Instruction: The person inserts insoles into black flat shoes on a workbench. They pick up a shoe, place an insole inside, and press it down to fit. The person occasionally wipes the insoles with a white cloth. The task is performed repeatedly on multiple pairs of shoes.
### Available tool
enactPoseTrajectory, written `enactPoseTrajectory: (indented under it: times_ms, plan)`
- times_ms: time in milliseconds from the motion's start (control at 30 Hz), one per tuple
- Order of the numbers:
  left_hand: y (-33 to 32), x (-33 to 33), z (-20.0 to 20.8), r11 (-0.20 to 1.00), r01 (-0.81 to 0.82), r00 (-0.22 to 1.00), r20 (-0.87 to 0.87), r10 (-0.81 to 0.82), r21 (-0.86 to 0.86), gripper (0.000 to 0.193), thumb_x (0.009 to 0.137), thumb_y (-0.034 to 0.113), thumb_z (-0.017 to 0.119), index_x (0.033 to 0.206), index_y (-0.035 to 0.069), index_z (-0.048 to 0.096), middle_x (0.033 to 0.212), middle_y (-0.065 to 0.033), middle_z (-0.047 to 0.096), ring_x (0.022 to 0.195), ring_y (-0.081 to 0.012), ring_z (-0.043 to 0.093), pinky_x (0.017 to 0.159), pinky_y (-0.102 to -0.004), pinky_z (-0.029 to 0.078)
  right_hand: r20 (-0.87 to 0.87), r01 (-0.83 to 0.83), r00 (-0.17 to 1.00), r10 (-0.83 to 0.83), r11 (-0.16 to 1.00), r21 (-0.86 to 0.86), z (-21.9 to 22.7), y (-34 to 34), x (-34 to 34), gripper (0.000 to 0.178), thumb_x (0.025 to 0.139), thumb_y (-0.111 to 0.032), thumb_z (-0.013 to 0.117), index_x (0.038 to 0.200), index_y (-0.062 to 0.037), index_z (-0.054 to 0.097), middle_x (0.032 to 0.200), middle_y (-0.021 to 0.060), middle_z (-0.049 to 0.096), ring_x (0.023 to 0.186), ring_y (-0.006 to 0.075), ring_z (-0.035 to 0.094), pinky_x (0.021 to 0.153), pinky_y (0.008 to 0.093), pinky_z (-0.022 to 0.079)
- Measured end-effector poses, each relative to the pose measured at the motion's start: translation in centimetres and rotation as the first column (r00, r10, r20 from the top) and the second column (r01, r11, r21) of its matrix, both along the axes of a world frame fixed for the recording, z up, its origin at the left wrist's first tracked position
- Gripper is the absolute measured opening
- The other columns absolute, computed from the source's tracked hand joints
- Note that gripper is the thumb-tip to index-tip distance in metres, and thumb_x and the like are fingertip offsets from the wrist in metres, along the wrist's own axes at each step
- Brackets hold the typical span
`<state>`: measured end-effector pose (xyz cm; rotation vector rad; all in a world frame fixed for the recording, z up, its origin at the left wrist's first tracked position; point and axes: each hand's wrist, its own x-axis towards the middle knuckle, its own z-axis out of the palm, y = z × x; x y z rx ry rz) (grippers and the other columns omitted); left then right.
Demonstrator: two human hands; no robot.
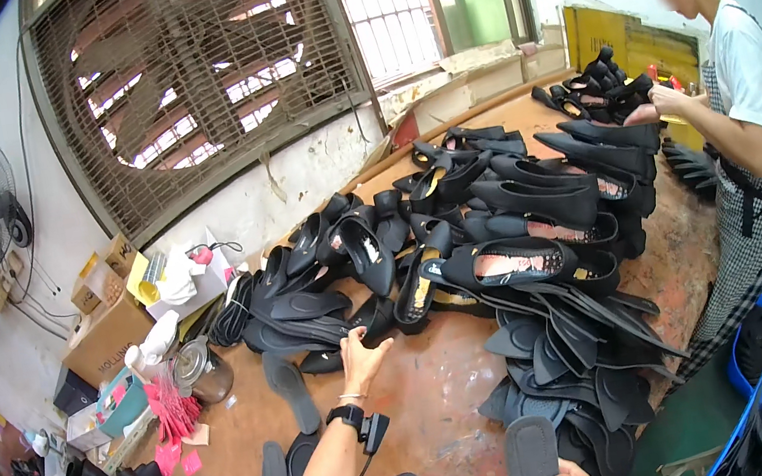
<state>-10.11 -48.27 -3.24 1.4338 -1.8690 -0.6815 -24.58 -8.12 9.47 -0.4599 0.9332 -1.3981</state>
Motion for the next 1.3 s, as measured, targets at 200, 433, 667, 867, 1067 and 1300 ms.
enactPoseTrajectory:
  times_ms: [200,433,667,867,1067,1300]
  plan:
    - [14.3,9.7,6.6,0.955,0.259,0.948,0.227,-0.222,-0.145,0.08,0.059,0.06,0.086,0.101,-0.001,0.057,0.107,-0.02,0.047,0.105,-0.0372,0.046,0.091,-0.0442,0.043,0.206,-0.041,0.977,0.049,0.998,-0.042,-3.9,-1.4,-0.3,0.049,0.096,-0.032,0.054,0.122,0.009,0.049,0.113,0.0215,0.06,0.103,0.0361,0.065,0.092,0.046,0.054]
    - [32.5,19.1,9.0,0.778,0.609,0.765,0.141,-0.628,0.155,0.068,0.06,0.04,0.09,0.106,0.005,0.055,0.143,-0.0302,0.033,0.13,-0.0485,0.037,0.106,-0.056,0.033,0.209,-0.144,0.962,0.174,0.977,-0.155,-4.3,-2.6,0.0,0.07,0.104,-0.054,0.025,0.146,0.0012,0.03,0.127,0.0203,0.055,0.103,0.03,0.063,0.09,0.0461,0.054]
    - [40.8,13.6,5.5,0.984,0.174,0.947,0.267,-0.177,0.036,0.055,0.078,0.031,0.08,0.116,-0.001,0.057,0.152,-0.0349,0.023,0.138,-0.0518,0.029,0.112,-0.0492,0.032,0.072,-0.209,0.973,0.218,0.97,-0.122,-3.8,-1.9,0.5,0.07,0.104,-0.055,0.026,0.146,0.0002,0.033,0.115,0.0187,0.062,0.095,0.0245,0.066,0.085,0.0395,0.056]
    - [32.9,10.1,5.1,0.998,0.049,0.942,0.331,-0.063,0.05,0.112,0.067,0.029,0.087,0.151,-0.002,0.019,0.143,-0.0302,0.037,0.133,-0.0462,0.036,0.114,-0.051,0.027,-0.212,-0.229,0.937,0.279,0.945,0.233,-6.7,-2.4,2.4,0.062,0.106,-0.048,0.03,0.138,0.0028,0.046,0.122,0.0164,0.063,0.082,0.0239,0.069,0.075,0.0336,0.057]
    - [32.3,10.2,5.1,0.998,0.061,0.991,0.122,-0.061,-0.001,0.098,0.063,0.005,0.076,0.149,0.004,0.029,0.119,-0.0194,0.044,0.115,-0.0371,0.048,0.102,-0.045,0.041,-0.125,-0.217,0.968,0.219,0.976,0.032,-6.2,-1.0,3.3,0.055,0.107,-0.044,0.031,0.133,0.0024,0.049,0.106,0.0163,0.068,0.08,0.0194,0.067,0.072,0.0301,0.056]
    - [32.1,12.9,5.1,0.942,-0.315,0.719,-0.676,0.159,-0.114,0.087,0.075,-0.002,0.066,0.15,-0.003,0.022,0.143,-0.0184,0.034,0.134,-0.0303,0.038,0.114,-0.0399,0.028,-0.137,-0.193,0.973,0.184,0.98,-0.051,-6.7,-0.4,2.3,0.06,0.106,-0.047,0.029,0.135,0.0028,0.045,0.121,0.0159,0.063,0.083,0.0178,0.066,0.074,0.0306,0.056]
